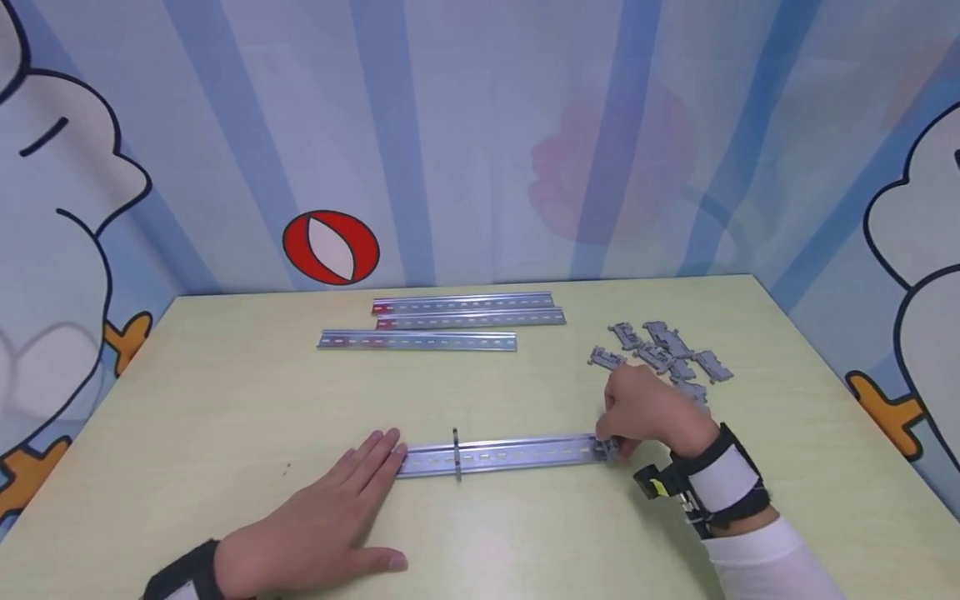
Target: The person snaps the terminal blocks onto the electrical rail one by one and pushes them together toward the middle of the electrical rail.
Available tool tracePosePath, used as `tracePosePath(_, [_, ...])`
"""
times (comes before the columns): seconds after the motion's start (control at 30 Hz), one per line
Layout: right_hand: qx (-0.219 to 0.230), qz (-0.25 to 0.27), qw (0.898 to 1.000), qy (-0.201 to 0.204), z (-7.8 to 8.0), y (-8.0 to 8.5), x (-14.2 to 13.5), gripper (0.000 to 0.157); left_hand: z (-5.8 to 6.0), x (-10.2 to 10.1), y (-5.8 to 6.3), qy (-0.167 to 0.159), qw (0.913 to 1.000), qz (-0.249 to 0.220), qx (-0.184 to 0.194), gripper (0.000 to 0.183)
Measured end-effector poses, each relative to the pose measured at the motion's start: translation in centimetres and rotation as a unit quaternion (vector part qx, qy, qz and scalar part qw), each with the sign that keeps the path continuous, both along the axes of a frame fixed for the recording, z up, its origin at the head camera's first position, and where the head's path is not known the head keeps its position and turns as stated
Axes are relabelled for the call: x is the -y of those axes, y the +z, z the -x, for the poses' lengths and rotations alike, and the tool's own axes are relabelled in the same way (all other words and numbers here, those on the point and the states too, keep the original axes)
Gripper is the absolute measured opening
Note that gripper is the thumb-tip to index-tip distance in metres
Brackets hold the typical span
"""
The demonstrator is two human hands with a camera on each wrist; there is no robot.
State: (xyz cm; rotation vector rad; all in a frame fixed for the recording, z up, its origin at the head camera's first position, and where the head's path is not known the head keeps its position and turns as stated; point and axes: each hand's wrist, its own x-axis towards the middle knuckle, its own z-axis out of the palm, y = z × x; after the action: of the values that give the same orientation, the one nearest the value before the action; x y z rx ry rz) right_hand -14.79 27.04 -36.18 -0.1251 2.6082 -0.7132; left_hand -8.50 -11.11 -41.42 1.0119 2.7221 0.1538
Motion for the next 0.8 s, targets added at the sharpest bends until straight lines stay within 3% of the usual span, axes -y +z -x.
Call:
tracePosePath(0.23, [0.019, 0.007, 1.000, -0.004, 0.1, -0.4, -0.1, 0.020, -0.1, -0.1, -0.2, -0.002, 1.0000, -0.001, 0.008, 0.109])
tracePosePath(0.47, [-0.002, 0.008, 1.000, 0.001, -0.3, -0.3, 0.2, 0.030, 0.1, -0.1, 0.2, -0.002, 0.9999, -0.001, 0.011, 0.108])
tracePosePath(0.8, [-0.048, -0.022, 0.999, 0.005, -1.2, -0.7, 1.1, 0.030, 0.1, 0.1, 0.1, -0.011, 0.9999, -0.008, 0.005, 0.109])
